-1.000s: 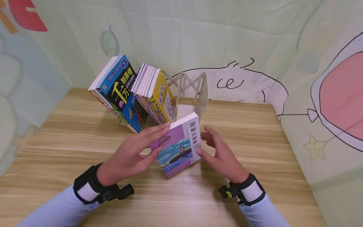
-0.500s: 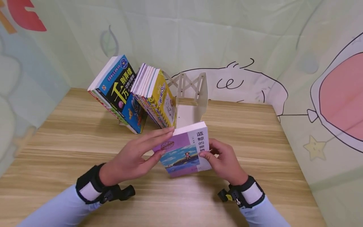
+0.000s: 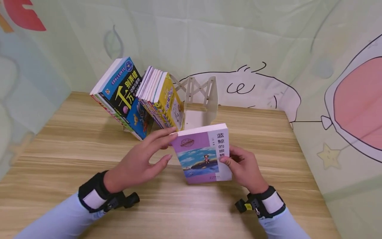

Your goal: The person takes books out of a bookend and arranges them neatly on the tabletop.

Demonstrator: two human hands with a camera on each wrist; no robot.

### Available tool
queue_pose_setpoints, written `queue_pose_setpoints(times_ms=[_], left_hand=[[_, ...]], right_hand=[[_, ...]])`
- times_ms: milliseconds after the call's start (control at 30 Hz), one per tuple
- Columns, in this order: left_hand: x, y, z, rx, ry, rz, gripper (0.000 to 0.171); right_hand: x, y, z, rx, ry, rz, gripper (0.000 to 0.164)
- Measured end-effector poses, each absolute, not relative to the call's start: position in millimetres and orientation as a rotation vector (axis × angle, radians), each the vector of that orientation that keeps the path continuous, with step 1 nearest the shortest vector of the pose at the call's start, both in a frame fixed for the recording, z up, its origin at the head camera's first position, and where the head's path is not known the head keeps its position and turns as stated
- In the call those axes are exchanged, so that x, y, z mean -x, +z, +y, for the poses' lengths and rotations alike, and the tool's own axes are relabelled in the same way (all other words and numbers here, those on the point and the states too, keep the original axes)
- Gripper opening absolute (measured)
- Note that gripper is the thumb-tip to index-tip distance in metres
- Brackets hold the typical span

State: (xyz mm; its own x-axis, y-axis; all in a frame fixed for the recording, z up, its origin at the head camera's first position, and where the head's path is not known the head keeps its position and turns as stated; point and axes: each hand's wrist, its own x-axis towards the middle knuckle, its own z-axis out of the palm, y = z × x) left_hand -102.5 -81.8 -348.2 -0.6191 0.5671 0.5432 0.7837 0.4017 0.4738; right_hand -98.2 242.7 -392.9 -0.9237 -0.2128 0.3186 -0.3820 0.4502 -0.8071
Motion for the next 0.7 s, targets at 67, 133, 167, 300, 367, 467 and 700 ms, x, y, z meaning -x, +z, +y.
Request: queue_pose_setpoints(times_ms=[67,133,167,300,367,467,700], left_hand=[[104,-350,-83,1.155,-1.041,-2.397,0.058],[105,-352,-84,1.134,-1.032,-2.430,0.056],[106,-354,-84,1.125,-1.024,-2.446,0.055],[107,-360,-87,1.088,-1.008,-2.504,0.052],[108,-361,-88,1.078,-1.007,-2.522,0.051],[108,-364,-89,1.078,-1.011,-2.527,0.050],[108,-366,-88,1.095,-1.030,-2.532,0.049]], right_hand=[[100,-393,250,-0.452,1.462,-2.543,0.031],[102,-392,259,-0.388,1.439,-2.557,0.031],[103,-392,263,-0.359,1.433,-2.557,0.031],[107,-390,281,-0.249,1.431,-2.535,0.033],[110,-390,290,-0.175,1.451,-2.516,0.036],[114,-392,303,-0.036,1.468,-2.505,0.042],[124,-398,331,0.186,1.498,-2.552,0.052]])
